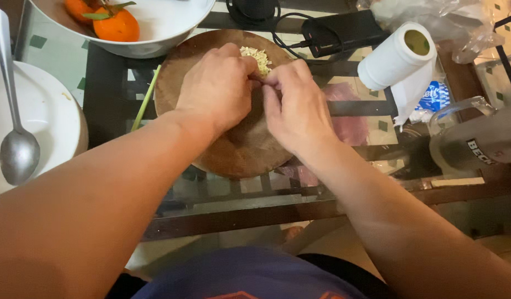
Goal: The person uses a small knife to chop a light-colored vegetable on a wooden cutting board. The chopped pieces are gathered into a pile on the board.
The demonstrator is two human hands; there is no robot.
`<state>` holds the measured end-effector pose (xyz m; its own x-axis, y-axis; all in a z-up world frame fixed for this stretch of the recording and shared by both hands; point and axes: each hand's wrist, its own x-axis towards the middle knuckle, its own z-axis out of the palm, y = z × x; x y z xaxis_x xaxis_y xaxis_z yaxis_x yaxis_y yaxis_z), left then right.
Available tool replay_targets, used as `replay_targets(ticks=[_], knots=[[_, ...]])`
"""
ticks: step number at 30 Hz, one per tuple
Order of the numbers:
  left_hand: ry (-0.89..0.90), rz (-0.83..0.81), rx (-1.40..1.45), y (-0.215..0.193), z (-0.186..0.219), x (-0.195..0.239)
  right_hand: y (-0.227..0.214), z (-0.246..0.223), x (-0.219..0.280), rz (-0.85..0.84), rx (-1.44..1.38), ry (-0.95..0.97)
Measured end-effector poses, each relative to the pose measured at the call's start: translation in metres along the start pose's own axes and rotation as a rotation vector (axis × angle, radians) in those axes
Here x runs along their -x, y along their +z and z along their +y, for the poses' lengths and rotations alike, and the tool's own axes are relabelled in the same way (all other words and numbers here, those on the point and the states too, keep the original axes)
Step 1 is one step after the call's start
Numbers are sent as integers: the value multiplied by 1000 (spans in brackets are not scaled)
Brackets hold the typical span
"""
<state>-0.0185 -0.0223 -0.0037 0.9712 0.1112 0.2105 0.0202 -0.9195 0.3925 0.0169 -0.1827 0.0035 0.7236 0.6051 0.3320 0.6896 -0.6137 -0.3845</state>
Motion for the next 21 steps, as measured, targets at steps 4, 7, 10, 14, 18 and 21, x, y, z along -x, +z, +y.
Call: replay_targets(ticks=[4, 7, 10, 14, 18, 21], knots=[[-26, -39, 11, -3, 2, -3, 6, 15, 0, 98, -49, -88], [-82, -5, -6, -3, -1, -5, 3, 15, 2, 79, -89, -38], [-75, 63, -12, -4, -6, -7, 8, 24, 2, 127, -95, -15], [-46, 145, 27, 2, -12, -6, 5, 18, 6, 189, -84, 57], [-19, 232, 15, -6, -14, 16, -2, 5, 9, 182, -202, 252], [29, 323, 19, -3, -28, 40, -13, -2, 7, 102, -175, 346]])
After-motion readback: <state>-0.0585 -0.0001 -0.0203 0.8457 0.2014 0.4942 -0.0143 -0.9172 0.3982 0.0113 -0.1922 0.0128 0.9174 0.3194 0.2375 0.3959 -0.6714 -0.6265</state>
